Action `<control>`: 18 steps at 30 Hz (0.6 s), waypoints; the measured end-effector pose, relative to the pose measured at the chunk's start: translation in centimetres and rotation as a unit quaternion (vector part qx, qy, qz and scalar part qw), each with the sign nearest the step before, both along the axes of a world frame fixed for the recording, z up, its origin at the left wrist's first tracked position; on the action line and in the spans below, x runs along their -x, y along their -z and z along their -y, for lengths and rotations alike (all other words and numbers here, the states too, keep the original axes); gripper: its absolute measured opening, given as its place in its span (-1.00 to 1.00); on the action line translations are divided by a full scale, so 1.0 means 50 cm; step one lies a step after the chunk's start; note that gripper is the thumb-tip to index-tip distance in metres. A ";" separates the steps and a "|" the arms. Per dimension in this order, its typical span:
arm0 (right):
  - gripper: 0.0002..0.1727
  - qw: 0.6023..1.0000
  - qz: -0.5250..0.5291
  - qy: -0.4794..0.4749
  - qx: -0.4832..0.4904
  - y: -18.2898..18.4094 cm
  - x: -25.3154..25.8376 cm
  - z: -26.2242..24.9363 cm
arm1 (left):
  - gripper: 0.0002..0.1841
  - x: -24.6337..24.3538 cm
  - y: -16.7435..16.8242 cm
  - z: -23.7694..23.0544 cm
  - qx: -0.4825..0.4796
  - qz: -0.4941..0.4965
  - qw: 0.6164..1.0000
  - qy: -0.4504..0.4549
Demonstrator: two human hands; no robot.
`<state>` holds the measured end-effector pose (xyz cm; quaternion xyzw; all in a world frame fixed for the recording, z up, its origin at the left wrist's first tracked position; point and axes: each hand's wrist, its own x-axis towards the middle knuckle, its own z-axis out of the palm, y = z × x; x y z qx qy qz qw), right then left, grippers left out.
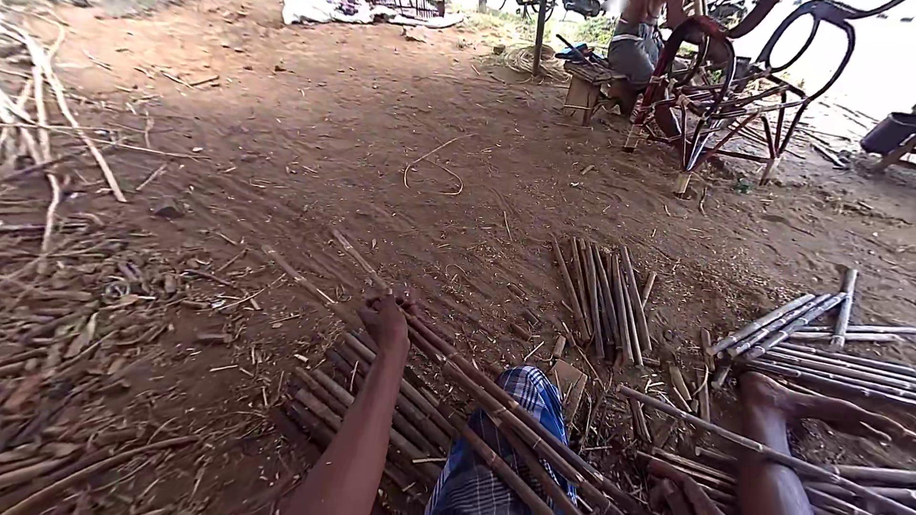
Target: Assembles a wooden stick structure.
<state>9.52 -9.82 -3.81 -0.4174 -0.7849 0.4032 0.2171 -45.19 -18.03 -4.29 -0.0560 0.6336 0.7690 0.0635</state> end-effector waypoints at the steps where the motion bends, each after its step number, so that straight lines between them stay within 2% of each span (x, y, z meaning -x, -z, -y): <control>1: -0.59 0.997 -0.056 0.009 0.042 -0.013 0.014 -0.002 | -0.57 -0.007 -0.003 0.001 0.002 0.003 1.000 -0.006; 3: -0.56 0.980 -0.157 0.005 0.125 -0.032 0.054 0.001 | -0.58 -0.020 -0.001 0.007 -0.001 0.004 1.000 -0.013; 5: -0.63 0.972 -0.175 -0.020 0.157 -0.045 0.101 0.007 | -0.56 -0.035 -0.002 0.009 0.001 0.001 1.000 -0.009; 9: -0.86 0.982 -0.134 -0.108 0.081 -0.018 0.183 0.010 | -0.57 -0.065 -0.008 0.003 -0.003 -0.014 1.000 -0.002; 13: -0.83 0.989 -0.077 -0.126 -0.003 0.002 0.230 0.017 | -0.62 -0.065 -0.009 0.003 -0.019 -0.023 1.000 -0.009; 18: -0.86 0.990 -0.074 -0.118 -0.038 0.008 0.237 0.027 | -0.60 -0.058 0.001 0.007 -0.027 -0.020 0.999 -0.012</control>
